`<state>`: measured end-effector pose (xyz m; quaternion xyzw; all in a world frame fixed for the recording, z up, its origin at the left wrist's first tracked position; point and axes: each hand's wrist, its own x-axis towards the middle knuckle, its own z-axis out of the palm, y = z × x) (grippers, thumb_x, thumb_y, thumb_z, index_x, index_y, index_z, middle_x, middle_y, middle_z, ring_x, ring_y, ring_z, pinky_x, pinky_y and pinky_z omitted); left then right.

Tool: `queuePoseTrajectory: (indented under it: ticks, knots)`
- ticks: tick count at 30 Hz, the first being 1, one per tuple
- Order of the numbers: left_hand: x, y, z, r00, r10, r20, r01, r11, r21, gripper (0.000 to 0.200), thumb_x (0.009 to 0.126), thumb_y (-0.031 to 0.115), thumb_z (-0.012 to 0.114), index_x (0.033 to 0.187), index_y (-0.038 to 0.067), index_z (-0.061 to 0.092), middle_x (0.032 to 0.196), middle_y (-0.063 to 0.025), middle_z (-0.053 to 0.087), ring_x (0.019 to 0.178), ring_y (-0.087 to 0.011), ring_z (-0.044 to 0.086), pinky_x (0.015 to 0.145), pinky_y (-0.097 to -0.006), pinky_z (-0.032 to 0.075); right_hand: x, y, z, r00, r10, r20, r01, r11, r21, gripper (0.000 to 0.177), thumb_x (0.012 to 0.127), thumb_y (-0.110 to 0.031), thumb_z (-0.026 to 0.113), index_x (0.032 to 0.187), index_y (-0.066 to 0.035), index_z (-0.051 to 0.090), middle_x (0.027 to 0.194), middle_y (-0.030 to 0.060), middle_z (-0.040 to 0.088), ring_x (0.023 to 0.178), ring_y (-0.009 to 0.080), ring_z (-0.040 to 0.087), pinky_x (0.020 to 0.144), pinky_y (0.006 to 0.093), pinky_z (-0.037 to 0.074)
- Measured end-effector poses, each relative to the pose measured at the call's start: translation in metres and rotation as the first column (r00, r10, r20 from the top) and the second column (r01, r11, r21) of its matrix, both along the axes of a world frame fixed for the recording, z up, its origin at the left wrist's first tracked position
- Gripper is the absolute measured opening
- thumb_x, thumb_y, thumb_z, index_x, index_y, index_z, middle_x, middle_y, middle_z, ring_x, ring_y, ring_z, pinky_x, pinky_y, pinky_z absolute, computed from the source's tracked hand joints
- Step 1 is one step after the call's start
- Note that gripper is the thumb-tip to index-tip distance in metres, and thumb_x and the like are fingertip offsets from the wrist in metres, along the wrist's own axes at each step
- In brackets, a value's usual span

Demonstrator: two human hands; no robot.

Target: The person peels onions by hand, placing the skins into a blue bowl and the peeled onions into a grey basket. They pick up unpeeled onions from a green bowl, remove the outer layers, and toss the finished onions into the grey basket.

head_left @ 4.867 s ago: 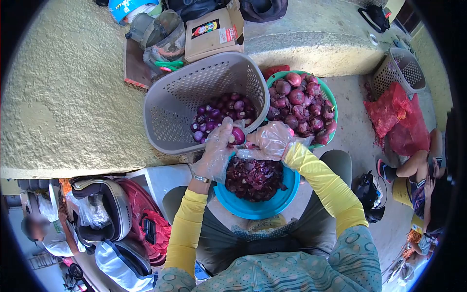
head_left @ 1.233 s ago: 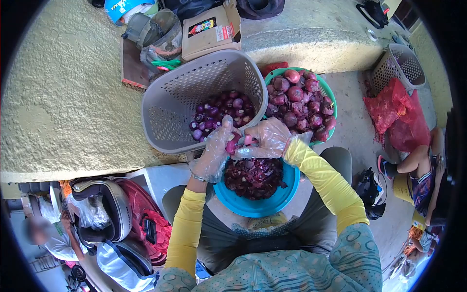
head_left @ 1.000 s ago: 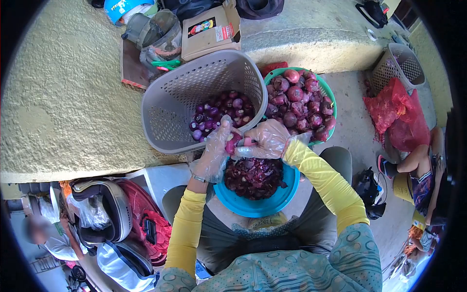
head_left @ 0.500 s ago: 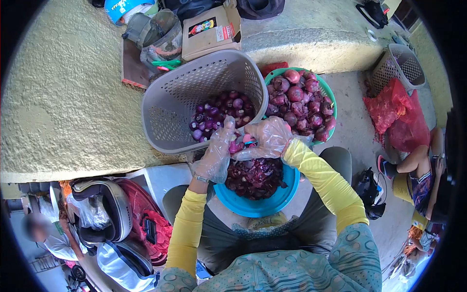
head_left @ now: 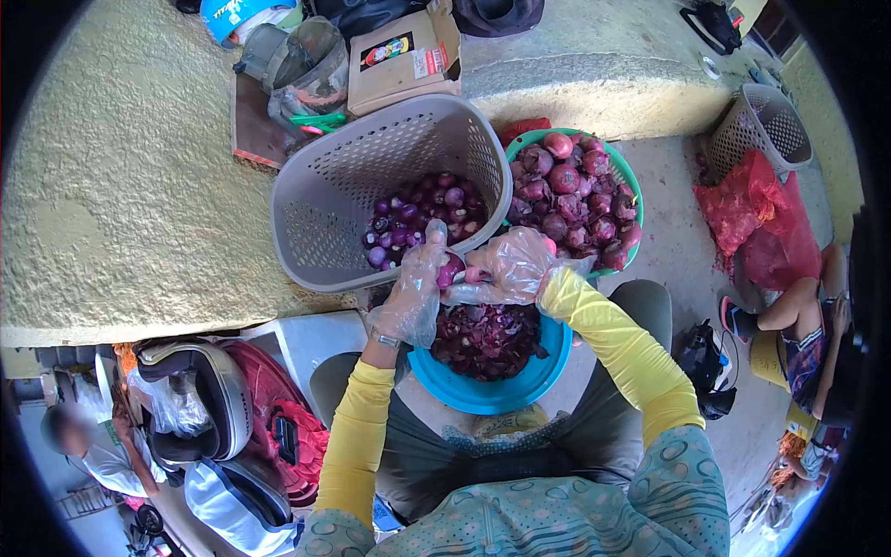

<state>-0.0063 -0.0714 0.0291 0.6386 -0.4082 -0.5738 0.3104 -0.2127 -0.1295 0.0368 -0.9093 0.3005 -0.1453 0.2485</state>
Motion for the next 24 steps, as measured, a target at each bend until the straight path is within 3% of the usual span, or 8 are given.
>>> queuePoseTrajectory:
  ticks: [1, 5, 8, 13, 20, 24]
  knots:
    - [0.000, 0.000, -0.007, 1.000, 0.017, 0.007, -0.017, 0.997, -0.075, 0.077, 0.101, 0.068, 0.044, 0.127, -0.003, 0.059, 0.107, -0.0111, 0.058, 0.100, -0.0202, 0.053, 0.089, -0.0352, 0.047, -0.001, 0.000, 0.000, 1.000, 0.022, 0.004, -0.022, 1.000, 0.014, 0.057, 0.081, -0.071, 0.069, 0.083, -0.015, 0.074, 0.068, 0.0129, 0.069, 0.064, 0.0359, 0.070, 0.061, 0.0482, 0.056]
    - [0.001, 0.003, -0.014, 0.993, 0.100, -0.058, -0.103, 0.993, -0.051, 0.081, 0.099, 0.070, 0.045, 0.131, -0.003, 0.057, 0.108, -0.0112, 0.058, 0.101, -0.0206, 0.054, 0.087, -0.0351, 0.049, -0.001, -0.002, 0.010, 0.999, -0.030, 0.036, 0.030, 1.000, -0.005, 0.056, 0.081, -0.071, 0.069, 0.082, -0.015, 0.073, 0.067, 0.0128, 0.069, 0.063, 0.0352, 0.070, 0.060, 0.0477, 0.056]
    - [-0.002, 0.003, -0.009, 0.994, 0.107, -0.014, -0.108, 0.994, -0.025, 0.081, 0.099, 0.070, 0.044, 0.128, -0.005, 0.058, 0.108, -0.0123, 0.058, 0.101, -0.0217, 0.055, 0.088, -0.0363, 0.049, -0.001, -0.004, 0.012, 0.998, -0.052, -0.043, 0.051, 0.999, -0.018, 0.057, 0.080, -0.072, 0.069, 0.082, -0.015, 0.072, 0.067, 0.0130, 0.069, 0.063, 0.0352, 0.070, 0.060, 0.0475, 0.056]
    - [0.007, 0.001, -0.025, 0.996, 0.029, 0.086, -0.022, 0.997, -0.077, 0.078, 0.101, 0.068, 0.044, 0.121, -0.005, 0.060, 0.107, -0.0149, 0.059, 0.098, -0.0226, 0.057, 0.088, -0.0369, 0.049, -0.001, -0.004, 0.004, 0.999, -0.045, 0.002, 0.045, 0.999, 0.006, 0.059, 0.080, -0.073, 0.069, 0.084, -0.014, 0.072, 0.069, 0.0136, 0.069, 0.065, 0.0350, 0.070, 0.062, 0.0479, 0.056]
    - [0.004, 0.003, -0.017, 0.998, 0.036, 0.060, -0.028, 0.992, -0.121, 0.072, 0.101, 0.065, 0.047, 0.118, -0.004, 0.061, 0.102, -0.0120, 0.061, 0.094, -0.0214, 0.058, 0.084, -0.0370, 0.049, -0.001, -0.003, 0.000, 0.999, -0.027, 0.020, 0.026, 0.998, 0.062, 0.055, 0.083, -0.070, 0.067, 0.085, -0.016, 0.076, 0.071, 0.0137, 0.071, 0.068, 0.0349, 0.071, 0.066, 0.0469, 0.057]
    - [-0.002, 0.003, -0.001, 0.996, 0.081, 0.022, -0.080, 0.996, -0.050, 0.072, 0.100, 0.066, 0.049, 0.116, -0.003, 0.061, 0.099, -0.0090, 0.059, 0.089, -0.0181, 0.057, 0.078, -0.0349, 0.050, -0.001, -0.002, 0.000, 0.999, -0.004, 0.036, 0.002, 0.999, 0.053, 0.055, 0.085, -0.069, 0.066, 0.084, -0.015, 0.076, 0.071, 0.0131, 0.071, 0.068, 0.0351, 0.071, 0.066, 0.0477, 0.057]
